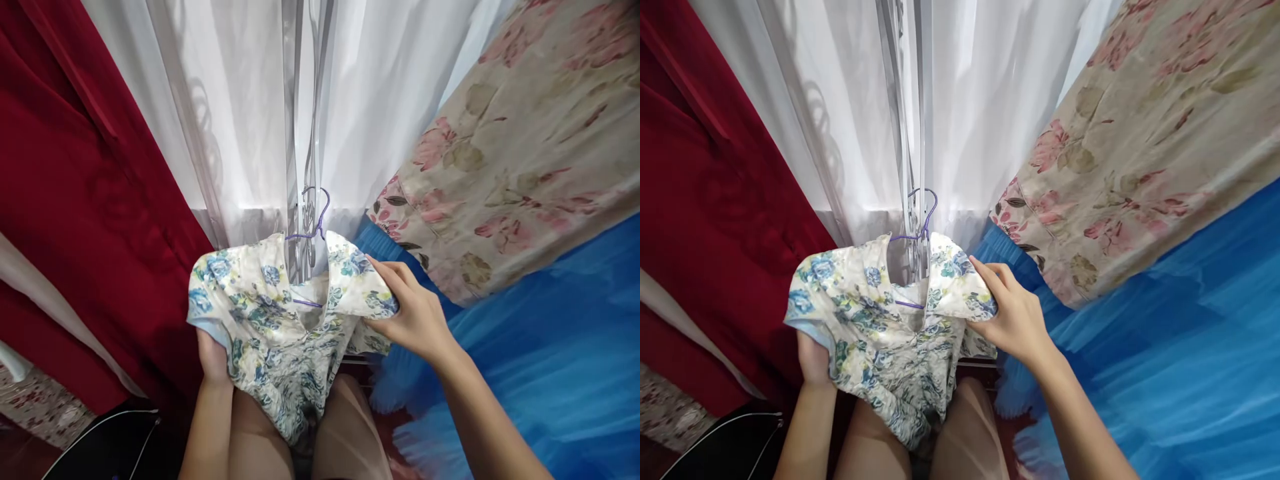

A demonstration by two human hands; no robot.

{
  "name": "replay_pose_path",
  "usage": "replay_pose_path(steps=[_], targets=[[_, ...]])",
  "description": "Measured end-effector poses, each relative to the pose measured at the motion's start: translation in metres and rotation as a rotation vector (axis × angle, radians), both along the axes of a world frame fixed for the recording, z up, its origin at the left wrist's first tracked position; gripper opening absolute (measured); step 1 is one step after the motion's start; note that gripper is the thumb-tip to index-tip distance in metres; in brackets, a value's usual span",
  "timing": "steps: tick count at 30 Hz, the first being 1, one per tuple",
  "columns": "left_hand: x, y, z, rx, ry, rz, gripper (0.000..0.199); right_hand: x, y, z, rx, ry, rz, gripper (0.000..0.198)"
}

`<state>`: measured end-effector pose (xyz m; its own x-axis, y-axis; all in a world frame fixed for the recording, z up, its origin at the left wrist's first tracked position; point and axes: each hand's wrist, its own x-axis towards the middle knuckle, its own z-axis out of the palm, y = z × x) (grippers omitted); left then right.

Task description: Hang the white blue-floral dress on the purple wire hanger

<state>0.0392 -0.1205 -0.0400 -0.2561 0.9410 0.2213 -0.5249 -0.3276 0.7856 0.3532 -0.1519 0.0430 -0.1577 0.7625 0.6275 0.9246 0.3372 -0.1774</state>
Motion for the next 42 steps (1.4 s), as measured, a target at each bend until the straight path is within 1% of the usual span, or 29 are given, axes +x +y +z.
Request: replay_pose_path(steps=[2, 4, 6, 7, 8, 9, 12, 13, 14, 15, 17, 19, 21, 22, 23, 25, 27, 30, 32, 34, 36, 38, 39, 42], targets=[[-0.004, -0.009, -0.012, -0.058, -0.071, 0.020, 0.058, 0.004, -0.005, -0.001, -0.014, -0.027, 0.083, 0.084], [-0.006, -0.019, -0.024, -0.182, -0.113, -0.031, 0.058, 0.008, -0.010, -0.005, -0.035, -0.052, 0.152, 0.086], [-0.006, -0.027, -0.032, -0.293, -0.071, -0.076, 0.063, 0.011, -0.013, -0.014, -0.031, -0.066, 0.177, 0.090], [-0.005, -0.030, -0.035, -0.325, -0.022, -0.071, 0.066, 0.011, -0.013, -0.021, -0.020, -0.060, 0.170, 0.088], [-0.004, -0.032, -0.037, -0.340, 0.042, -0.056, 0.066, 0.010, -0.014, -0.028, 0.003, -0.041, 0.156, 0.083], [-0.002, -0.034, -0.040, -0.343, 0.114, -0.046, 0.065, 0.009, -0.015, -0.038, 0.038, -0.003, 0.137, 0.071], [-0.001, -0.038, -0.052, -0.358, 0.288, -0.048, 0.055, 0.001, -0.023, -0.074, 0.144, 0.210, 0.056, 0.012], [-0.001, -0.040, -0.058, -0.372, 0.327, -0.046, 0.052, -0.003, -0.029, -0.089, 0.152, 0.296, 0.023, 0.015], [-0.002, -0.042, -0.064, -0.390, 0.359, -0.039, 0.050, -0.008, -0.038, -0.105, 0.129, 0.375, -0.009, 0.024], [-0.003, -0.044, -0.070, -0.414, 0.391, -0.037, 0.049, -0.014, -0.047, -0.120, 0.090, 0.458, -0.040, 0.029], [-0.004, -0.051, -0.081, -0.439, 0.449, -0.073, 0.049, -0.028, -0.071, -0.152, -0.024, 0.609, -0.077, 0.032], [-0.003, -0.059, -0.088, -0.433, 0.480, -0.123, 0.049, -0.046, -0.094, -0.179, -0.141, 0.726, -0.079, 0.033], [0.000, -0.066, -0.092, -0.413, 0.499, -0.147, 0.049, -0.063, -0.110, -0.198, -0.265, 0.791, -0.044, 0.033], [0.000, -0.069, -0.094, -0.407, 0.507, -0.149, 0.049, -0.070, -0.113, -0.204, -0.320, 0.816, -0.030, 0.033], [0.001, -0.071, -0.095, -0.405, 0.516, -0.151, 0.050, -0.076, -0.114, -0.207, -0.366, 0.840, -0.024, 0.033], [0.000, -0.072, -0.096, -0.417, 0.530, -0.163, 0.053, -0.084, -0.106, -0.205, -0.425, 0.886, -0.023, 0.034], [-0.003, -0.070, -0.098, -0.446, 0.530, -0.173, 0.053, -0.089, -0.088, -0.196, -0.460, 0.910, 0.008, 0.035], [-0.005, -0.067, -0.100, -0.477, 0.499, -0.158, 0.050, -0.097, -0.056, -0.179, -0.517, 0.899, 0.117, 0.033], [-0.004, -0.066, -0.100, -0.478, 0.475, -0.148, 0.047, -0.105, -0.038, -0.173, -0.537, 0.888, 0.158, 0.030], [-0.002, -0.065, -0.099, -0.475, 0.474, -0.135, 0.044, -0.113, -0.025, -0.174, -0.536, 0.896, 0.172, 0.031], [0.001, -0.064, -0.099, -0.475, 0.501, -0.107, 0.042, -0.118, -0.020, -0.179, -0.541, 0.925, 0.189, 0.034], [0.004, -0.065, -0.100, -0.423, 0.557, -0.022, 0.043, -0.116, -0.020, -0.186, -0.557, 0.977, 0.202, 0.036], [0.006, -0.065, -0.102, -0.371, 0.592, 0.070, 0.045, -0.114, -0.023, -0.189, -0.565, 1.013, 0.200, 0.036], [0.017, -0.073, -0.114, -0.151, 0.713, 0.440, 0.058, -0.108, -0.038, -0.194, -0.592, 1.104, 0.177, 0.039]])
